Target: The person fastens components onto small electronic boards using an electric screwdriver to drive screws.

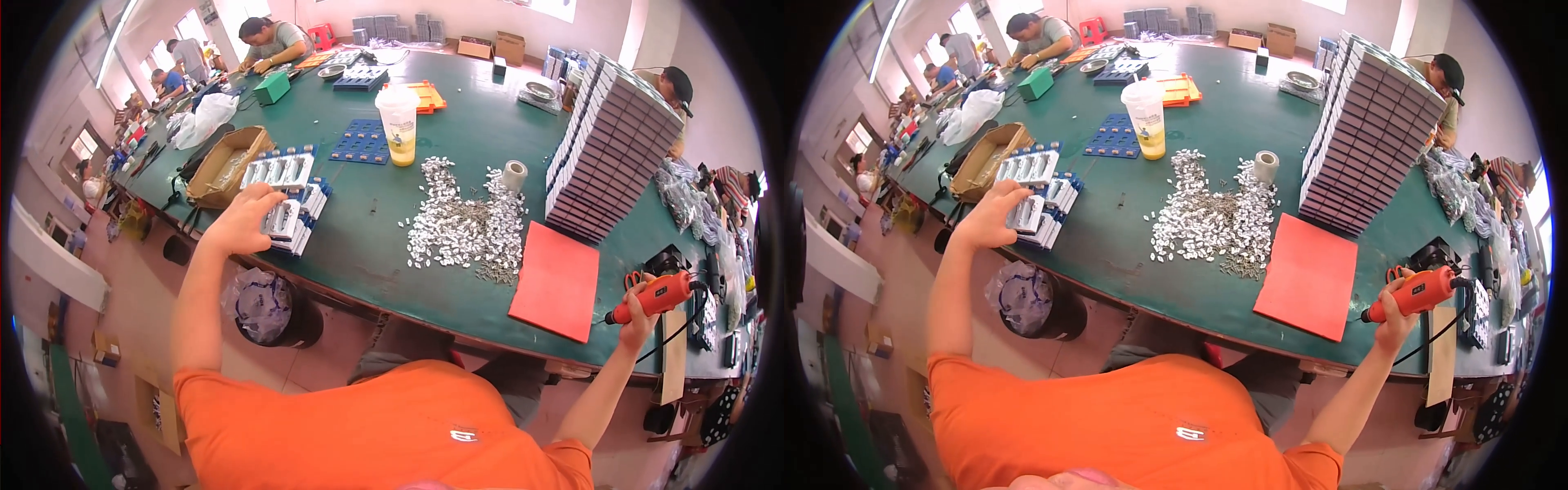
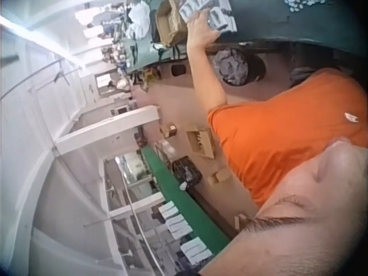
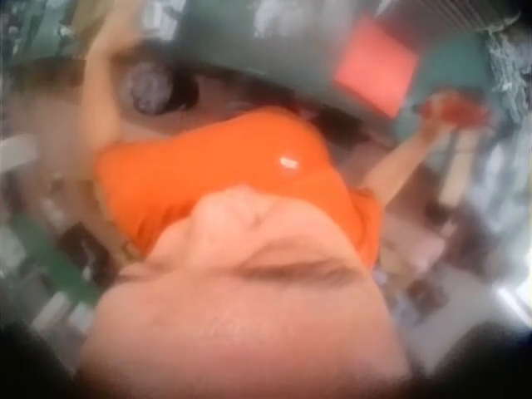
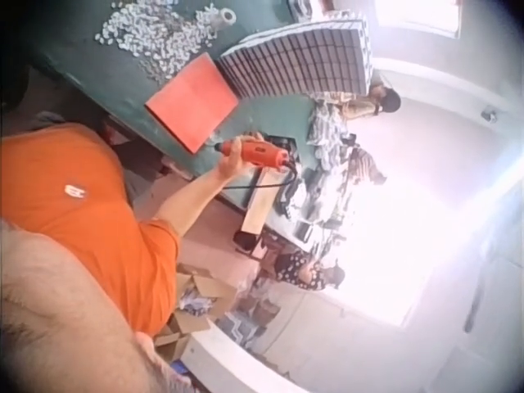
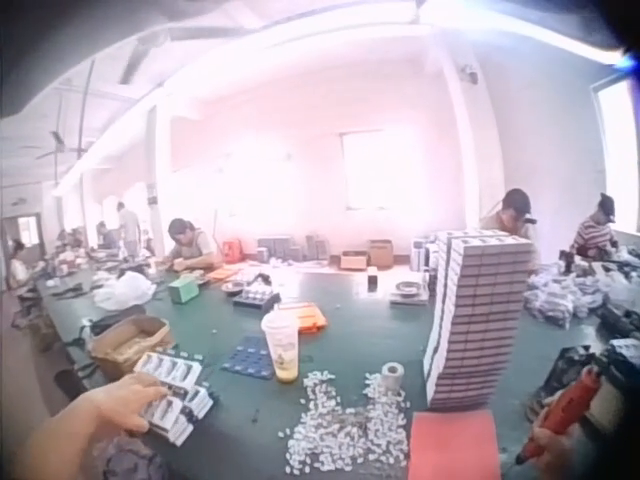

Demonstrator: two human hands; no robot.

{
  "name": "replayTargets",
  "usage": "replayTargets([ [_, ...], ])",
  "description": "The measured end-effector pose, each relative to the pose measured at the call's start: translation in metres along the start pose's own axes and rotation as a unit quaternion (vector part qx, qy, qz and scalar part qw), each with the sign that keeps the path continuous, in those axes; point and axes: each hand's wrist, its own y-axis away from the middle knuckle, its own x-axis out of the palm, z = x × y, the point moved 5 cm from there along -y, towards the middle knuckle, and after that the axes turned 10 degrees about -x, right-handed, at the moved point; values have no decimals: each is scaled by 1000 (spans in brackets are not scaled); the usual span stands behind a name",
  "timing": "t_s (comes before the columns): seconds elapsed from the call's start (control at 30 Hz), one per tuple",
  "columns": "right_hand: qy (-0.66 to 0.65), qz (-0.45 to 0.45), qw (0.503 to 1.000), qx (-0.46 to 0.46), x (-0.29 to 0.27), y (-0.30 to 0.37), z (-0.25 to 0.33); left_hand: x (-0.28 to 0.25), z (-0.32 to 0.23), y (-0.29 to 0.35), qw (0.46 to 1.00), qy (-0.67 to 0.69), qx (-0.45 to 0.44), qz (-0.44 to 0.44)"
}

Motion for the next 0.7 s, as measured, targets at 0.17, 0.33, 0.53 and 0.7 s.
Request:
replayTargets([
  [0.17,25,-1,999,21,-1,-1,-7,53,57,2,994,-52,-68,63],
  [0.33,42,26,999,-3,-8,-3,-12,51,52,-1,993,-65,-75,61],
  [0.53,53,19,998,11,3,-6,-9,58,48,-5,992,-77,-81,60],
  [0.7,46,40,998,17,4,-5,-10,60,54,2,996,-37,-87,-1],
])
